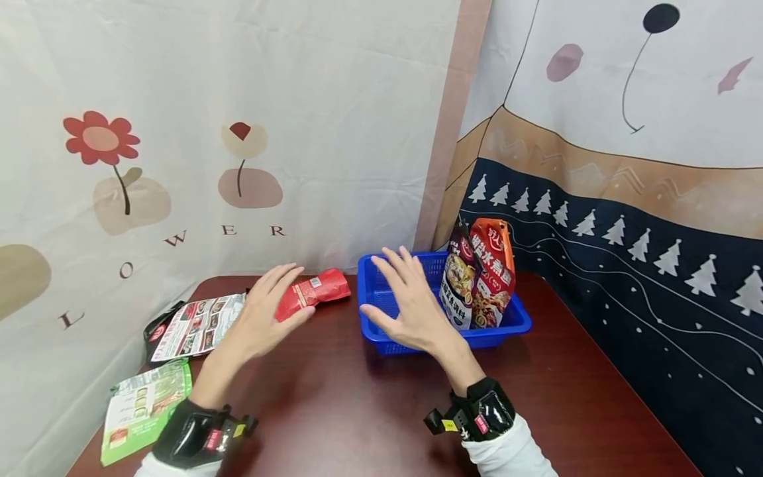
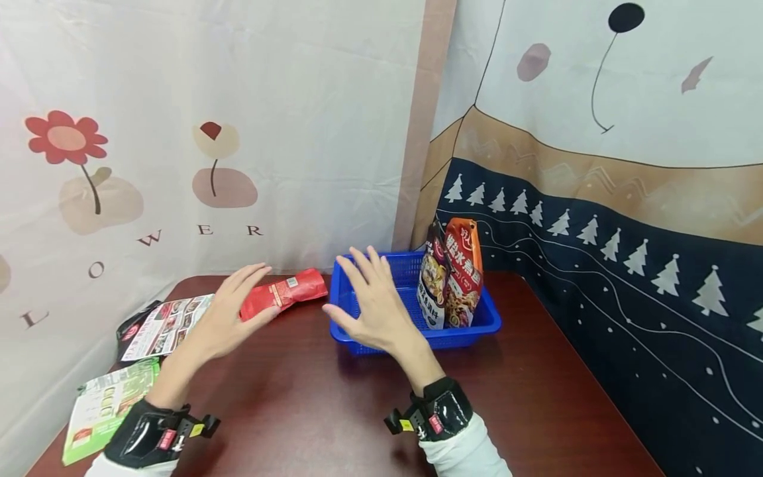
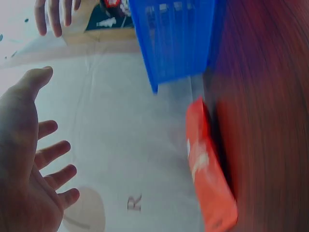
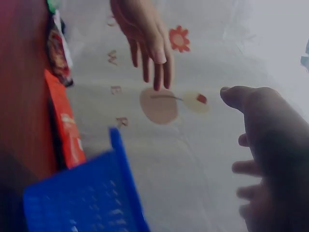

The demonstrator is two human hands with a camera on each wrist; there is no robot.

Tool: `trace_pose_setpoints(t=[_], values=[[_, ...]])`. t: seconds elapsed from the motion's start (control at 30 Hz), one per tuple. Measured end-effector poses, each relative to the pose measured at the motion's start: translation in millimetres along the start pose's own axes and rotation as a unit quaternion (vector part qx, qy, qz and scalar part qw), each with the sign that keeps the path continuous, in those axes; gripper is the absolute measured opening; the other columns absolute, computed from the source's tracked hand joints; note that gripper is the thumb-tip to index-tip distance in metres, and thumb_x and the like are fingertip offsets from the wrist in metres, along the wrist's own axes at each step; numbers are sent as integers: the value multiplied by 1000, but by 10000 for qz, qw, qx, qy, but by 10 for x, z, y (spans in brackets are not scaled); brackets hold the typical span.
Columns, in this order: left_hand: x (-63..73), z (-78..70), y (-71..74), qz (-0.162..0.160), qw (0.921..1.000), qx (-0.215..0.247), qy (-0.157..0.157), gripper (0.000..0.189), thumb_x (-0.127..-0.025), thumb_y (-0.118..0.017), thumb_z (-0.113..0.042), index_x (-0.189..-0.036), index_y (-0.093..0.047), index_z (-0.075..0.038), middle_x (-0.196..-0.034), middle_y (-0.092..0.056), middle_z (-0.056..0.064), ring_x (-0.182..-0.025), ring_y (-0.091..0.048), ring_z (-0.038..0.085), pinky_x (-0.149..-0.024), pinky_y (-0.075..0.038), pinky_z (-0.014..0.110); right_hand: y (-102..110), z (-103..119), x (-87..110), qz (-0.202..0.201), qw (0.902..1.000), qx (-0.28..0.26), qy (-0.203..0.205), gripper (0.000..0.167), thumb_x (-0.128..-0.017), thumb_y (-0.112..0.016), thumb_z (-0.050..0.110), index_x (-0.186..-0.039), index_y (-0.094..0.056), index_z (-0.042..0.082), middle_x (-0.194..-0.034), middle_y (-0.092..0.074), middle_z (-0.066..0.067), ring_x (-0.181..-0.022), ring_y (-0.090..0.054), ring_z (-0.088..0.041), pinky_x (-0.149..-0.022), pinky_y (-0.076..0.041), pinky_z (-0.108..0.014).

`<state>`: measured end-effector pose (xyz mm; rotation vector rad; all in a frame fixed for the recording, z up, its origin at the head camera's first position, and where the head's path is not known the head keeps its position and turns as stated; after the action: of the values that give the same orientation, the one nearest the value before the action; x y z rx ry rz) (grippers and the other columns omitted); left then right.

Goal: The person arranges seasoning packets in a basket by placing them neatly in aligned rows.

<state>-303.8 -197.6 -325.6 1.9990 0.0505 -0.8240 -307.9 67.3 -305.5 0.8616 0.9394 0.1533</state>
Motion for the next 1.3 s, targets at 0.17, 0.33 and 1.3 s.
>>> trace_pose_setpoints(t=[0.17, 0.33, 1.3], values=[[129, 211, 306, -196, 9996, -198, 73, 77, -98, -86, -29, -165, -55, -8, -167, -55, 22, -156, -48, 46, -126, -39, 75, -293, 217, -40, 262, 9994, -34, 221, 83, -102, -79, 46, -170, -48, 10, -180, -44, -18, -175, -26, -47, -141, -20, -72], [296, 504, 582, -189, 9982, -302, 490, 79, -99, -85, -33, -166, -52, -8, -168, -52, 25, -155, -45, 52, -121, -39, 79, -645, 484, -106, 684, 9963, 67, 514, 82, -105, -77, 48, -169, -48, 6, -177, -47, -21, -174, -29, -46, -143, -21, -67], [1004, 1949, 916, 522, 9763, -473, 2045, 75, -119, -51, -39, -170, -31, 12, -167, -36, 49, -152, -34, 73, -121, -30, 86, -2364, 1111, -542, 2857, 9556, -719, 49, 73, -114, -58, 52, -173, -42, 12, -180, -47, -5, -175, -33, -21, -144, -25, -32]])
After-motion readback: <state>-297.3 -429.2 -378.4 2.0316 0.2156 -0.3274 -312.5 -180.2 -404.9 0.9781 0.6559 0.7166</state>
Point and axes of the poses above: each hand's wrist, its own x-axis away from the middle knuckle, its own y-axis out of the back of the hand, z = x × y, the point moved 9 cm from there along -x, towards the middle knuckle
